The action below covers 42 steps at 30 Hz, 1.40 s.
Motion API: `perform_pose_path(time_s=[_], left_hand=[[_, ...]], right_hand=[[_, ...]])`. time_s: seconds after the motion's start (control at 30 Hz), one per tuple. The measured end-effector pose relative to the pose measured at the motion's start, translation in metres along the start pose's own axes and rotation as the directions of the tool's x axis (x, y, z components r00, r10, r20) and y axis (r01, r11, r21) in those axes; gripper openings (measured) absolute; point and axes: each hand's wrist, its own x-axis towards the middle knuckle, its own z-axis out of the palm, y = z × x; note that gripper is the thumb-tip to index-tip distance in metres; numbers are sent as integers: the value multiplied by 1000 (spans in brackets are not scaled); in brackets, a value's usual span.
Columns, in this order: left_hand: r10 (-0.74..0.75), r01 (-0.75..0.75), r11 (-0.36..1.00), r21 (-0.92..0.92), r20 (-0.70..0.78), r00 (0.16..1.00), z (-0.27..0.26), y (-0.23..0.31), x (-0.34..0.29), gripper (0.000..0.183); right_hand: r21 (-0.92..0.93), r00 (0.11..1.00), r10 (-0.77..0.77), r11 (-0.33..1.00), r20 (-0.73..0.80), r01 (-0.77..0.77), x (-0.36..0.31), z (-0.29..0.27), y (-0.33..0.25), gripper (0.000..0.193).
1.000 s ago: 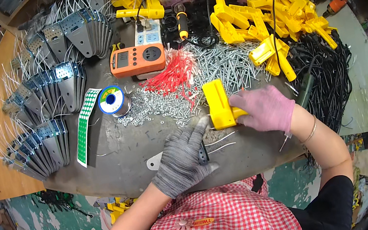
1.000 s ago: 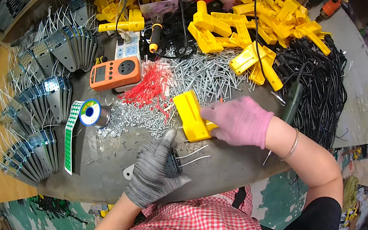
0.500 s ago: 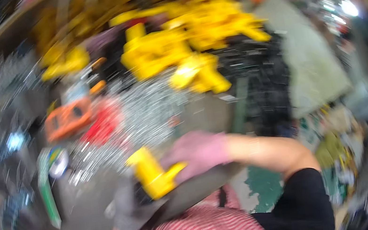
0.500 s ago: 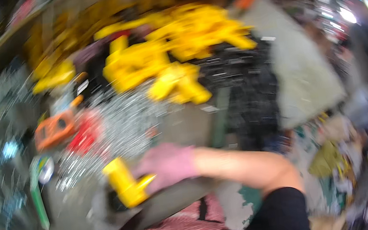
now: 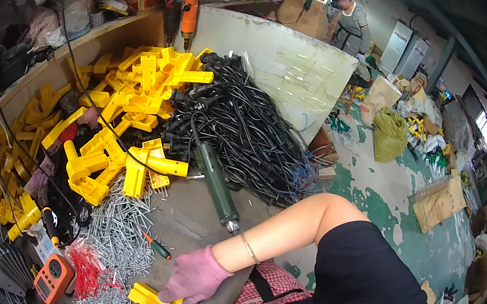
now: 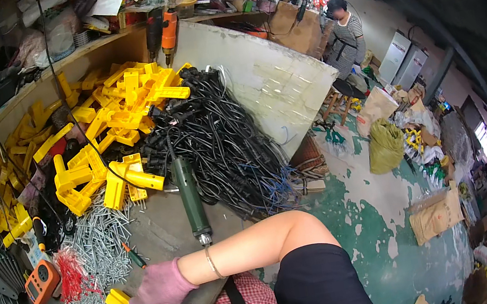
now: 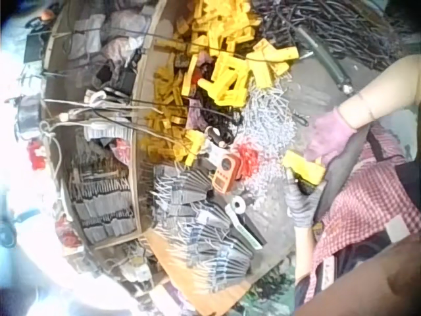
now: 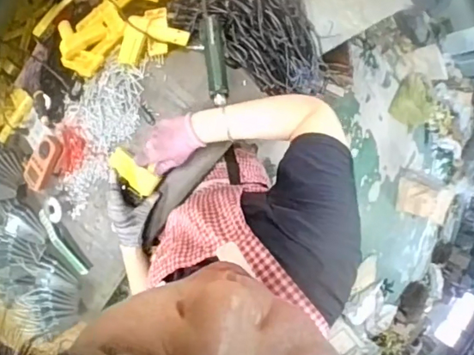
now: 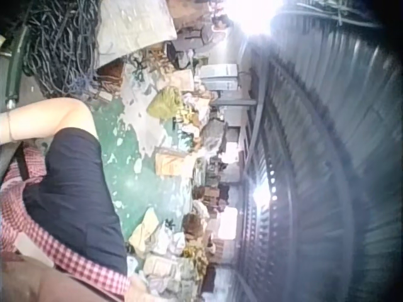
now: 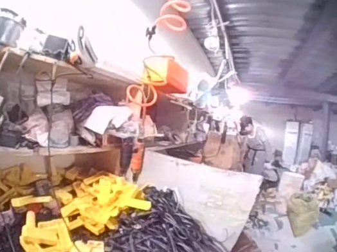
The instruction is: The person solders wires to metal plates with a soldering iron, then assembles a yellow plastic housing for a handheld device using an electric screwdriver to secure screws.
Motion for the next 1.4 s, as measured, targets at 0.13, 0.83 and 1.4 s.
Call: perform_pose_path(time_s=[0.13, 0.83, 1.4], left_hand=[[126, -119, 970, 212, -18, 992, -3, 8, -2, 78], [221, -156, 838, 523, -64, 973, -12, 39, 7, 95], [263, -228, 890, 396, -35, 964, -26, 41, 7, 90]], right_hand=[[-143, 968, -33, 990, -248, -3, -6, 8, 4, 34], [769, 335, 798, 234, -502, 596, -66, 2, 8, 59], [496, 587, 708, -375, -392, 783, 5, 23, 40, 35]])
